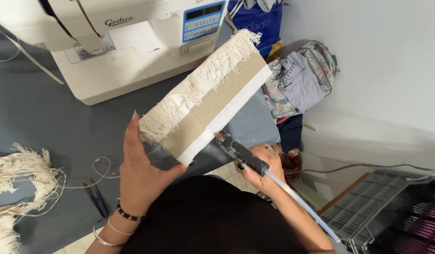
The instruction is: Decorating a cardboard box with fabric fringe and twine using a hot glue gun and scissors
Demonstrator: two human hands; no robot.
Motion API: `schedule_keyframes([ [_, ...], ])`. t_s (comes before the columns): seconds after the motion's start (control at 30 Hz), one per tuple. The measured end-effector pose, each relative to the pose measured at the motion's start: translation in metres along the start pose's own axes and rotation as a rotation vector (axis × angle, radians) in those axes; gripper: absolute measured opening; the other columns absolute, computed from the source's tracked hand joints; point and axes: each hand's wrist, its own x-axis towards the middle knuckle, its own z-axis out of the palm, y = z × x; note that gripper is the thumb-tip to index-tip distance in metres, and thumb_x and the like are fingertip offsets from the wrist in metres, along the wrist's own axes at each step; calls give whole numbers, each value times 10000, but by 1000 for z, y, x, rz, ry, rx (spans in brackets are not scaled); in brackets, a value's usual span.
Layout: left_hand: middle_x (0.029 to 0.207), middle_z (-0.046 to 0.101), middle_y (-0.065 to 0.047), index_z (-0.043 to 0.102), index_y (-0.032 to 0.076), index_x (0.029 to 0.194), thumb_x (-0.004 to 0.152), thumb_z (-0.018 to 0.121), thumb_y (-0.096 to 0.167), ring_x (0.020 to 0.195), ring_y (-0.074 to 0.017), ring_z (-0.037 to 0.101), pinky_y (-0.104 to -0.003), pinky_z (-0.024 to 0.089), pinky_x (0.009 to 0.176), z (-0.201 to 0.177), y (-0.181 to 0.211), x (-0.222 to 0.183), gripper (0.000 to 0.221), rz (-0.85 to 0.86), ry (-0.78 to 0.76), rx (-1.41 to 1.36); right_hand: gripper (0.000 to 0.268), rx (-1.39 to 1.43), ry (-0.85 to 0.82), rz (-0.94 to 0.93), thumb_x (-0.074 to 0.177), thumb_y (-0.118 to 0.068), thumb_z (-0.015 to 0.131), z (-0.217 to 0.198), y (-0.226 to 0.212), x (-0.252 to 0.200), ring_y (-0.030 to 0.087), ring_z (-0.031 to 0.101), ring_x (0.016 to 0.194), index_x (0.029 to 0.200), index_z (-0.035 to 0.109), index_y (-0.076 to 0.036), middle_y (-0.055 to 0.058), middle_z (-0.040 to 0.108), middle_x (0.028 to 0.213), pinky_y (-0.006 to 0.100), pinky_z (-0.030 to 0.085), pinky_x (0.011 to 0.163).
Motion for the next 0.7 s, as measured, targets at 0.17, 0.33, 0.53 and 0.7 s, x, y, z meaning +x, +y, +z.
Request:
schedule_keyframes([
  [0.17,1712,255,-100,146,151,1615,560,959,331,1514,-333,390,-519,523,954,-2,5,1,1344,-24,2,1,520,-27,-67,23,978,-551,493,-1,6,-3,285,645,747,934,661,-61,78,676,832,413,483,734],
  [0.33,1698,279,-120,168,108,1613,567,962,355,1515,-338,383,-506,487,1046,0,6,2,1336,17,44,24,415,-13,-4,37,979,-489,516,-5,10,3,253,681,695,832,633,-119,47,678,781,416,507,751],
  [0.53,1707,270,-103,150,136,1615,558,952,311,1517,-325,385,-503,496,1020,0,6,3,1338,-22,31,22,484,-58,40,77,994,-516,490,-10,17,7,293,617,657,811,615,-86,67,615,736,405,473,697],
  [0.7,1706,276,-89,158,153,1606,554,936,362,1496,-328,412,-545,520,929,-4,15,6,1325,-114,-2,36,372,-20,1,27,968,-422,547,-10,16,11,260,614,641,829,579,-78,69,618,743,416,497,705],
])
